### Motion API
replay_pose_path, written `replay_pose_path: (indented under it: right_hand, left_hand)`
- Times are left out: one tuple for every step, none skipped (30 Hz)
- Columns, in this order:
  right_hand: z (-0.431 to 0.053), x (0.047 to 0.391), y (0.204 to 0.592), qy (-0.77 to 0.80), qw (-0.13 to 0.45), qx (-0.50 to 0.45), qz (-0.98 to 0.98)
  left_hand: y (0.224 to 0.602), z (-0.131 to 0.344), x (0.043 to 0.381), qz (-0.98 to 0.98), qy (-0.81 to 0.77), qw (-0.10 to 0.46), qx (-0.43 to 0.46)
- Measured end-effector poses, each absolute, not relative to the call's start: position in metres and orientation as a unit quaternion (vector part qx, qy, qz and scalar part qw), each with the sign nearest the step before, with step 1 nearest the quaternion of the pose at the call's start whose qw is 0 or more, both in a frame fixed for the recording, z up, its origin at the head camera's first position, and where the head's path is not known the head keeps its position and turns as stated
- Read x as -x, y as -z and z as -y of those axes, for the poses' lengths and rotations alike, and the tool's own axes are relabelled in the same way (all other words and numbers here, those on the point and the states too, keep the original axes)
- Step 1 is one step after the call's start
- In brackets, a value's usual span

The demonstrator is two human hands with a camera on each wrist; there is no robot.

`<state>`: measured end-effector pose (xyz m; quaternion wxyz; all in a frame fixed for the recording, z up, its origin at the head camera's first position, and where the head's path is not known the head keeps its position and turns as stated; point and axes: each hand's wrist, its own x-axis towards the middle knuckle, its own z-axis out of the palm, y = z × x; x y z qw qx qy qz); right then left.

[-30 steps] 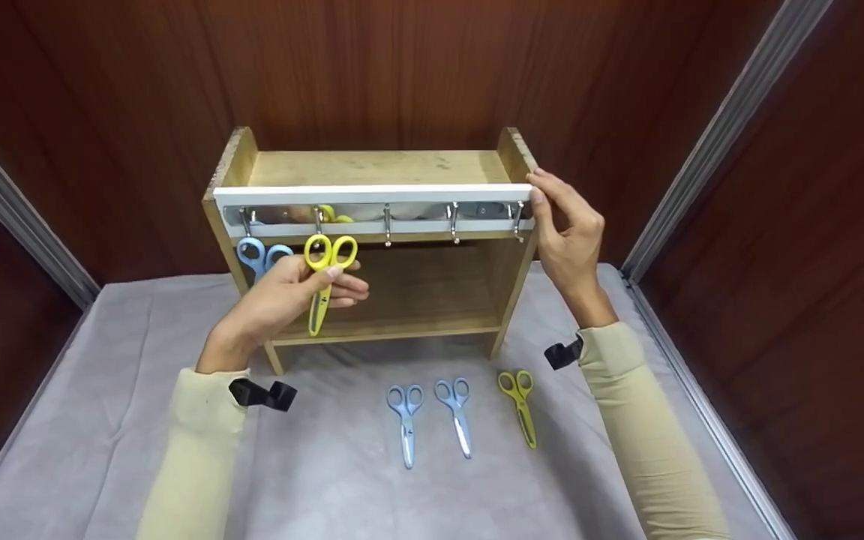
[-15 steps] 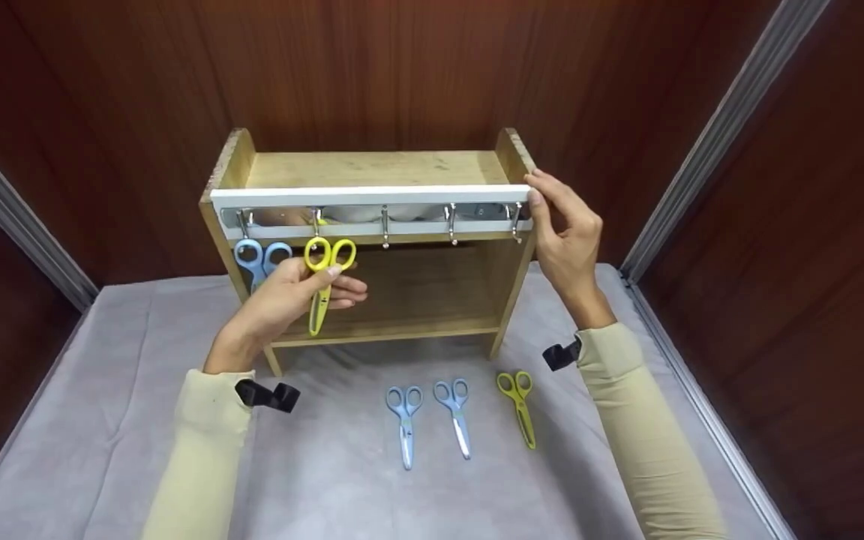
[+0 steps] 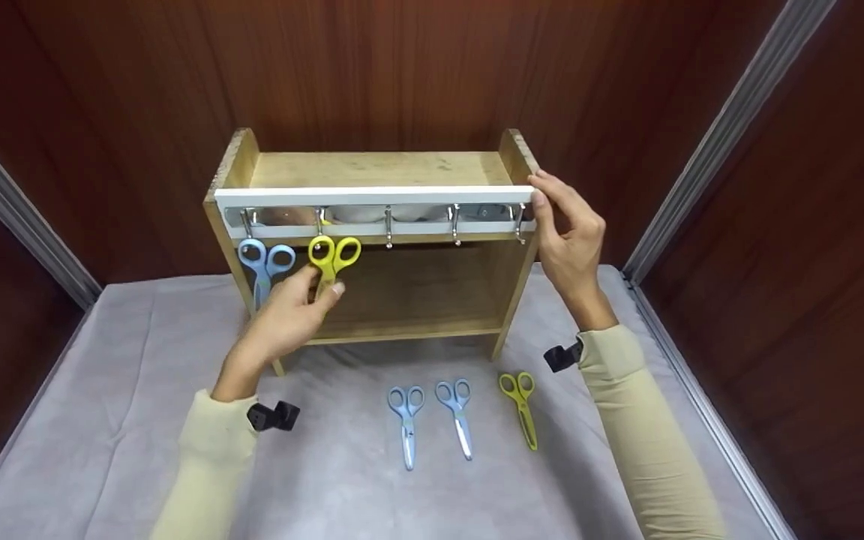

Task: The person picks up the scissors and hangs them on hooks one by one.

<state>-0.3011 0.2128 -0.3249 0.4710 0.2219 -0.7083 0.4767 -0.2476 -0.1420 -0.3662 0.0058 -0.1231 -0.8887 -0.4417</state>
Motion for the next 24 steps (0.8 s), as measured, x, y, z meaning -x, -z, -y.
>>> replay_pose_path:
  right_hand:
    - [-0.212,0.301,0.325,-0.477,0.472,-0.222,0.708]
    - [-0.212,0.301,0.325,-0.478,0.473,-0.224,0.706]
    - [-0.212,0.301,0.325,-0.478,0.473,-0.224,0.705]
    - [-0.212,0.301,0.325,-0.480,0.474,-0.225,0.703]
    - [-0.212,0.302,0.325,-0.482,0.474,-0.227,0.701]
    - [-0.212,0.302,0.325,-0.483,0.473,-0.228,0.700]
    - [-0.211,0.302,0.325,-0.484,0.473,-0.230,0.699]
    - [-0.211,0.302,0.325,-0.485,0.473,-0.231,0.698]
    - [-0.212,0.302,0.325,-0.486,0.473,-0.231,0.698]
    - [-0.212,0.302,0.325,-0.486,0.473,-0.231,0.697]
    - [-0.212,0.302,0.325,-0.485,0.475,-0.232,0.697]
    - [-0.212,0.302,0.325,-0.485,0.475,-0.232,0.696]
    - [-0.212,0.302,0.325,-0.486,0.475,-0.231,0.696]
    - [-0.212,0.302,0.325,-0.485,0.477,-0.232,0.695]
    - [-0.212,0.303,0.325,-0.484,0.478,-0.233,0.695]
    - [-0.211,0.302,0.324,-0.483,0.478,-0.234,0.695]
    - [-0.211,0.302,0.324,-0.483,0.479,-0.234,0.695]
    - [-0.211,0.301,0.324,-0.483,0.478,-0.235,0.695]
    - [-0.210,0.301,0.324,-0.482,0.478,-0.236,0.695]
    - [-0.210,0.301,0.324,-0.480,0.478,-0.237,0.696]
    - [-0.210,0.300,0.324,-0.480,0.478,-0.236,0.697]
    - [-0.210,0.300,0.324,-0.480,0.479,-0.236,0.696]
    - [-0.210,0.300,0.324,-0.480,0.479,-0.235,0.697]
    - [-0.210,0.301,0.324,-0.480,0.479,-0.234,0.697]
  left_hand:
    - [0.367,0.141,0.245,0.898,0.424,0.019,0.118]
    - [0.367,0.140,0.243,0.904,0.411,0.029,0.114]
    - [0.368,0.139,0.240,0.908,0.403,0.039,0.110]
    - [0.369,0.138,0.238,0.911,0.394,0.051,0.107]
    - [0.370,0.137,0.235,0.915,0.385,0.063,0.103]
    - [0.371,0.136,0.232,0.919,0.375,0.074,0.100]
    - [0.372,0.135,0.230,0.922,0.368,0.081,0.094]
    - [0.373,0.134,0.227,0.924,0.361,0.086,0.088]
    - [0.374,0.133,0.224,0.926,0.355,0.093,0.083]
    - [0.376,0.132,0.221,0.929,0.348,0.100,0.078]
    - [0.378,0.131,0.218,0.931,0.341,0.105,0.072]
    - [0.380,0.129,0.215,0.934,0.333,0.111,0.067]
    - [0.382,0.128,0.212,0.936,0.325,0.117,0.061]
    - [0.384,0.126,0.209,0.939,0.316,0.126,0.055]
    - [0.387,0.125,0.206,0.941,0.306,0.138,0.049]
    - [0.390,0.123,0.202,0.943,0.295,0.150,0.042]
    - [0.393,0.121,0.199,0.944,0.285,0.163,0.035]
    - [0.396,0.118,0.195,0.945,0.273,0.180,0.029]
    - [0.400,0.116,0.191,0.944,0.263,0.198,0.023]
    - [0.405,0.113,0.187,0.942,0.252,0.219,0.018]
    - [0.410,0.110,0.183,0.940,0.241,0.239,0.014]
    - [0.414,0.106,0.179,0.938,0.231,0.257,0.011]
    - [0.420,0.103,0.175,0.936,0.221,0.274,0.009]
    - [0.425,0.100,0.172,0.934,0.212,0.288,0.009]
